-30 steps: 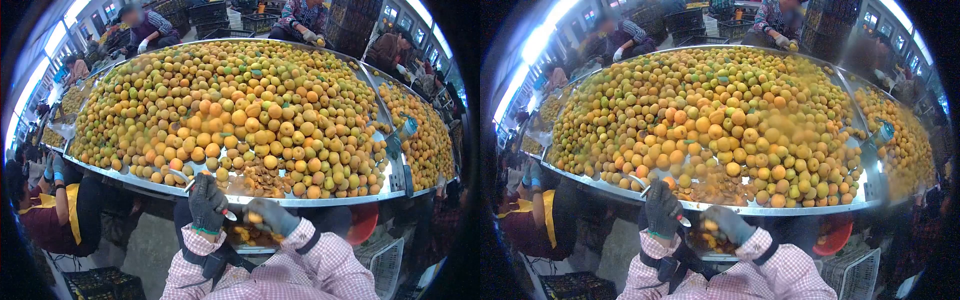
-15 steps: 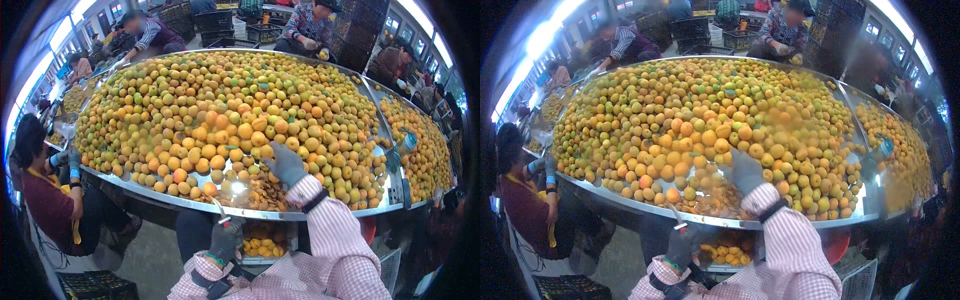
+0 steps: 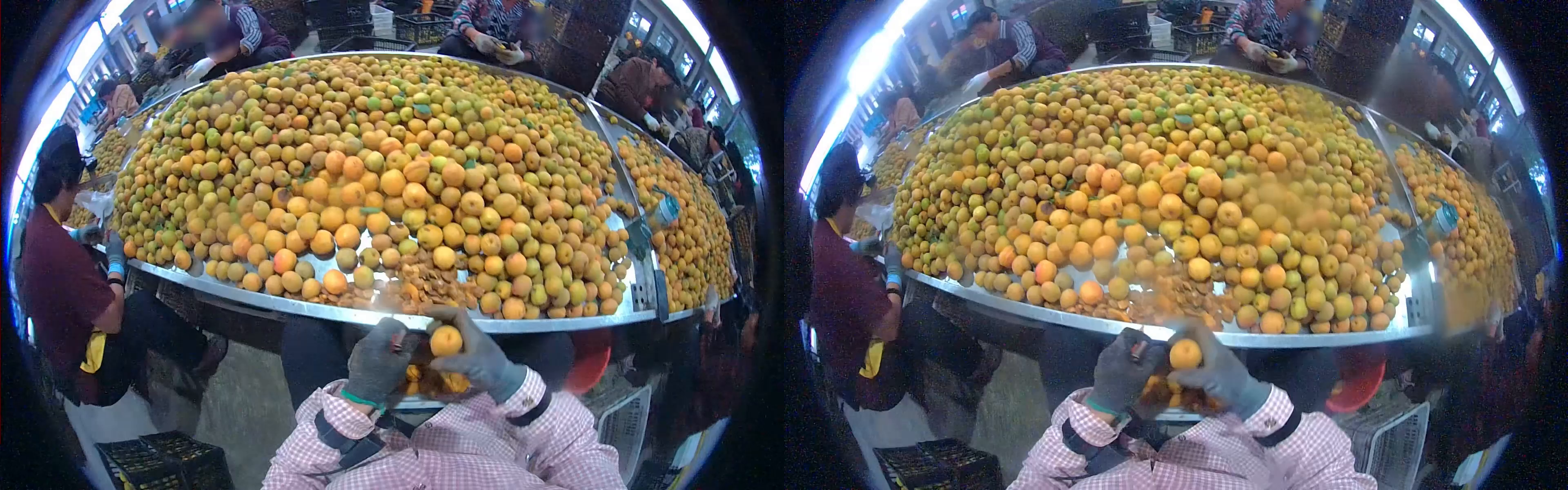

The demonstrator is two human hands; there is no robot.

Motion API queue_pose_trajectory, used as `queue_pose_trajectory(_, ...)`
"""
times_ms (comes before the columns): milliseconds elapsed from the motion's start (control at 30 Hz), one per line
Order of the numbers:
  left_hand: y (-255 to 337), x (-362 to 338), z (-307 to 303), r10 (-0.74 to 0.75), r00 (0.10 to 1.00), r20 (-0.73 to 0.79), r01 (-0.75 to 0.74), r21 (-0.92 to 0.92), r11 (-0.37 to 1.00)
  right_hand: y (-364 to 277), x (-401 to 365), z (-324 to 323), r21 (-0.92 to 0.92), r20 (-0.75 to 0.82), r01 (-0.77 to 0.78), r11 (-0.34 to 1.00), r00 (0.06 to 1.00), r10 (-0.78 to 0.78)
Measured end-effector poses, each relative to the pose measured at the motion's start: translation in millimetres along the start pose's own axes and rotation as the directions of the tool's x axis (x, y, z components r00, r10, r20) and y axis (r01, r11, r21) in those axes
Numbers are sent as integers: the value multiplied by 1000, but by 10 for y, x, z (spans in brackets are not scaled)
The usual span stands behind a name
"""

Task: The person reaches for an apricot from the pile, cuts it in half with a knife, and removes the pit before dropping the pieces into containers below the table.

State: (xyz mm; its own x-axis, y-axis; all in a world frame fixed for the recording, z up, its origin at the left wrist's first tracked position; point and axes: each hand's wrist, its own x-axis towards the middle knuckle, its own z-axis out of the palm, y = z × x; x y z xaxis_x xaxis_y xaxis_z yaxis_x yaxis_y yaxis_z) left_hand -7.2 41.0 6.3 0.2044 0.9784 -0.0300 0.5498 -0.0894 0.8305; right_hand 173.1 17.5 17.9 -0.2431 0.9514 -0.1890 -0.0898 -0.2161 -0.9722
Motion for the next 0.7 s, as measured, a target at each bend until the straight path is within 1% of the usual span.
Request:
queue_pose_trajectory(33, 160, -46, -18, -21, 999, 48, 11, 199, 980, 79, -140, 121, 180, -27, -5, 984, 1000, 10)
queue_pose_trajectory(67, 286, -115, -22, -21, 998, 59, 8, 199, 980, 88, -249, 204, 184, -36, -8, 983, 999, 15)
queue_pose_trajectory(100, 400, -172, -27, 64, 982, 178, -116, 302, 946, 64, -345, 276, 154, -156, -44, 987, 985, 69)
queue_pose_trajectory(133, 458, -234, -14, 131, 944, 302, -247, 384, 890, 50, -444, 321, 131, -274, -86, 988, 954, 120)
queue_pose_trajectory(167, 458, -295, 14, 133, 941, 311, -252, 384, 888, 44, -537, 341, 136, -281, -86, 987, 952, 122)
queue_pose_trajectory(233, 397, -407, 87, 220, 882, 416, -355, 280, 892, 33, -673, 353, 387, -337, -104, 916, 909, 246)
queue_pose_trajectory(267, 338, -463, 136, 232, 868, 440, -327, 154, 933, 75, -714, 332, 141, -413, -99, 985, 898, 149)
queue_pose_trajectory(300, 259, -514, 176, 233, 864, 447, -332, 155, 931, 112, -755, 313, 147, -419, -96, 985, 896, 149)
queue_pose_trajectory(333, 171, -566, 201, 158, 801, 577, -157, -51, 986, 146, -801, 294, 119, -397, 7, 993, 917, 41)
queue_pose_trajectory(367, 138, -594, 186, 118, 704, 700, 57, -222, 973, 167, -842, 276, 93, -372, 113, 989, 925, -71)
queue_pose_trajectory(400, 119, -610, 147, 118, 701, 703, 54, -217, 975, 175, -883, 250, 96, -377, 117, 988, 923, -73)
queue_pose_trajectory(433, 116, -626, 92, 38, 581, 813, 372, -307, 876, 182, -926, 220, 158, -341, 65, 985, 940, -8)
queue_pose_trajectory(467, 129, -634, 42, 10, 427, 904, 658, -319, 682, 184, -953, 199, 216, -301, 12, 976, 952, 55)
queue_pose_trajectory(500, 170, -642, -11, 9, 422, 907, 658, -313, 685, 92, -958, 192, 220, -306, 14, 975, 950, 55)
queue_pose_trajectory(533, 240, -648, -72, -32, 505, 863, 612, -331, 718, -83, -953, 183, 199, -217, 152, 968, 970, -108)
queue_pose_trajectory(567, 295, -655, -126, -70, 584, 808, 566, -344, 749, -170, -964, 182, 190, -122, 287, 939, 956, -267)
queue_pose_trajectory(600, 323, -657, -167, -87, 612, 786, 577, -368, 729, -7, -1079, 194, 161, -226, 192, 968, 962, -153)
queue_pose_trajectory(633, 326, -660, -160, -88, 609, 788, 578, -365, 730, -14, -1111, 149, 163, -229, 192, 968, 961, -152)
queue_pose_trajectory(667, 326, -667, -148, 8, 742, 671, 335, -381, 862, -34, -1129, 101, -198, -197, 248, 948, 938, -286)
queue_pose_trajectory(700, 324, -686, -136, 137, 827, 544, 71, -345, 936, -37, -1149, 84, -529, -119, 279, 801, 911, -396)
